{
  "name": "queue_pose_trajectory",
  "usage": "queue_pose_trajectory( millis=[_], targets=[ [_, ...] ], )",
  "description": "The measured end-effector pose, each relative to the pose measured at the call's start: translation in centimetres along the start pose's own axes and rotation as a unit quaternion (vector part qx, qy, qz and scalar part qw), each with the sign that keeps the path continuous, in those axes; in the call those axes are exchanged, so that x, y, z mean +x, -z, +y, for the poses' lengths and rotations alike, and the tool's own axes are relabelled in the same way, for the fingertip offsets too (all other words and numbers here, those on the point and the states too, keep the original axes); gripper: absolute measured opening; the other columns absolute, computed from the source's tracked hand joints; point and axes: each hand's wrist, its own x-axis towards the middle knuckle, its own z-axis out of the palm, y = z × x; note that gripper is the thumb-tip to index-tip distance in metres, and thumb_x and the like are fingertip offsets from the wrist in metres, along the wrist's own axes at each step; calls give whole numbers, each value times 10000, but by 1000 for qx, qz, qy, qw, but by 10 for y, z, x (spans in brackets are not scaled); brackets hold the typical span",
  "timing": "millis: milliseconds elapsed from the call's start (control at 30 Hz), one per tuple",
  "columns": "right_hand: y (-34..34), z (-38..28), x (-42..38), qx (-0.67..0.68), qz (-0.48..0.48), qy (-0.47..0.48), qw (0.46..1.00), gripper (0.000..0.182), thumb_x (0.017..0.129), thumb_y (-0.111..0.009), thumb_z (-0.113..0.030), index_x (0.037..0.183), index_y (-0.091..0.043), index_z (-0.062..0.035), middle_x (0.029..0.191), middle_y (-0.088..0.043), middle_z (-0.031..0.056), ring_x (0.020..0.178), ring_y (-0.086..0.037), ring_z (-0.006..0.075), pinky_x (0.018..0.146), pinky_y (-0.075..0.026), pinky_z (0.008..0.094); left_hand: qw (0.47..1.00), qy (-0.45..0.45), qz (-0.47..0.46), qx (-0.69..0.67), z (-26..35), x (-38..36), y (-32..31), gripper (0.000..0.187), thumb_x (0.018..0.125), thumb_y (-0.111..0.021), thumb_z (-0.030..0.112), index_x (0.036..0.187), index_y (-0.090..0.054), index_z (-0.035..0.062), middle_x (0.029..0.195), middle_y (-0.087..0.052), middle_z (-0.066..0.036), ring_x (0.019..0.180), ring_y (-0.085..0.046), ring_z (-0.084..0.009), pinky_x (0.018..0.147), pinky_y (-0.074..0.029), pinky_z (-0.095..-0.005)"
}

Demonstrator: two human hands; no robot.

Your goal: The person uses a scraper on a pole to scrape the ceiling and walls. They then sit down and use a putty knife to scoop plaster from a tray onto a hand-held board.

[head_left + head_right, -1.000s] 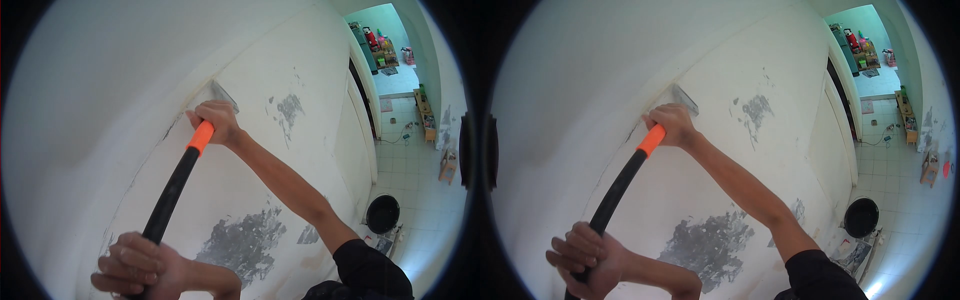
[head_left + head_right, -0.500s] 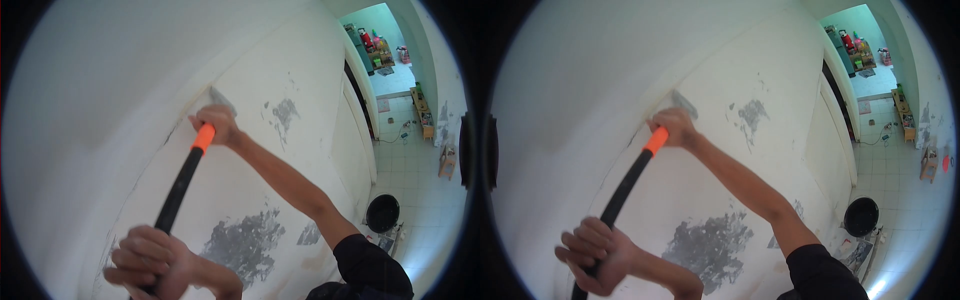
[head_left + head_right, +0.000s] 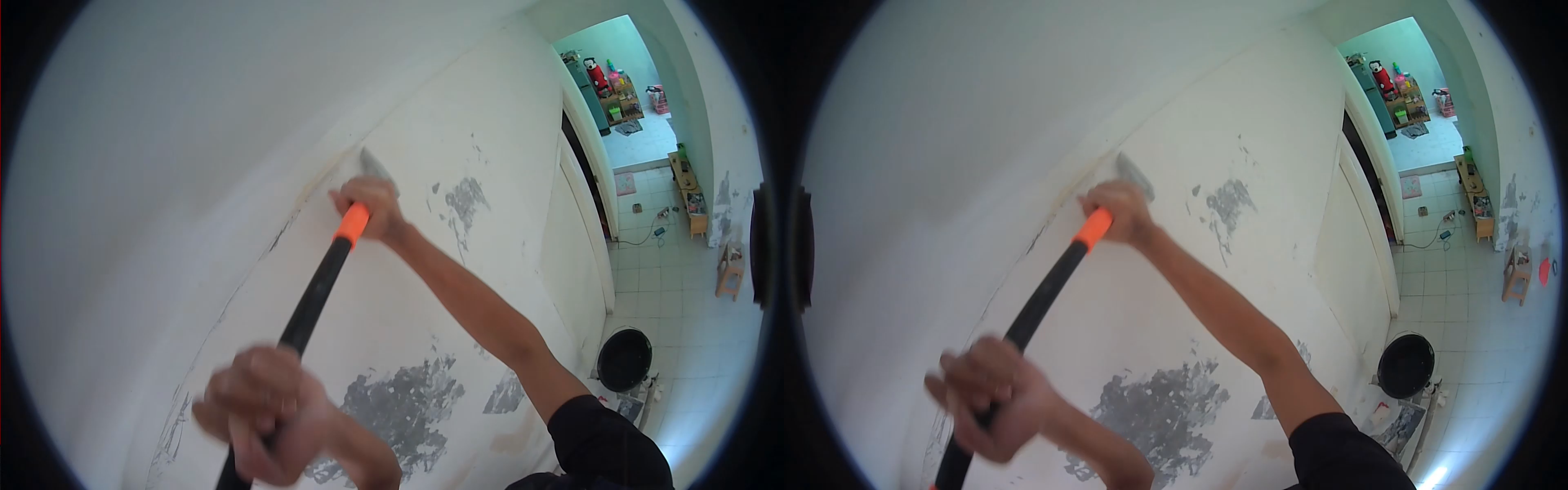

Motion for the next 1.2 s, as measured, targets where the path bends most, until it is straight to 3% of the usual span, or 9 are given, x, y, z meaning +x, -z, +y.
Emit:
queue_pose_trajectory(
  millis=[100,167,200,267,400,900,933,967,1200],
  targets=[
    [-7,-46,-11,77,2,19,997,347,739,-721,34,583,-431,-75,517,-403,58,451,-395,242,451,-304,346,991,-115,-3,60,43,-6,-19,207,878,-464,202,723,-399,82,538,-385,-48,393,-325,-144,405,-310,-318],
    [-4,-57,-13,66,-12,10,998,351,732,-716,40,580,-422,-76,518,-397,56,449,-391,237,449,-300,347,831,-311,453,-84,27,6,-81,198,884,-472,206,746,-416,75,565,-412,-56,410,-349,-148,417,-310,-313],
    [-4,-55,-15,55,-25,2,998,355,726,-712,47,577,-414,-77,519,-391,54,447,-387,231,448,-295,348,831,-311,453,-84,30,3,-58,198,884,-472,206,746,-416,75,565,-412,-56,410,-349,-148,417,-310,-313],
    [-8,-30,-12,55,7,17,998,371,723,-713,44,575,-396,-79,516,-384,54,442,-381,227,442,-287,349,981,-30,-183,58,44,-8,18,200,884,-474,201,746,-411,70,554,-388,-49,410,-344,-143,409,-298,-315],
    [-8,-32,-8,51,5,24,998,378,724,-703,37,563,-381,-76,507,-379,55,436,-371,223,441,-282,342,995,-91,24,30,30,-3,-5,206,866,-457,187,706,-375,86,504,-325,-29,353,-268,-140,386,-273,-304],
    [0,3,-7,25,-2,18,1000,372,730,-698,21,564,-378,-72,488,-359,56,413,-340,231,430,-275,344,995,-22,-91,37,2,12,-24,190,834,-491,161,700,-378,85,498,-323,-41,357,-286,-145,381,-278,-330],
    [0,0,-5,30,5,11,999,367,731,-702,16,566,-387,-74,491,-365,56,416,-348,233,434,-280,347,954,-80,289,5,4,9,-27,186,835,-485,153,696,-380,88,509,-339,-45,355,-287,-146,377,-281,-337],
    [0,-4,-3,33,10,6,999,362,732,-705,11,568,-396,-76,494,-371,55,419,-356,235,438,-285,350,996,-9,-83,31,12,1,14,184,834,-482,150,694,-380,89,514,-343,-46,355,-291,-149,376,-282,-339],
    [-1,-16,-9,53,-8,24,998,352,714,-717,13,568,-417,-101,515,-408,45,448,-407,235,463,-311,358,997,-11,-74,21,13,-1,16,184,833,-480,148,692,-378,88,519,-346,-47,357,-297,-150,375,-291,-338]
  ],
)
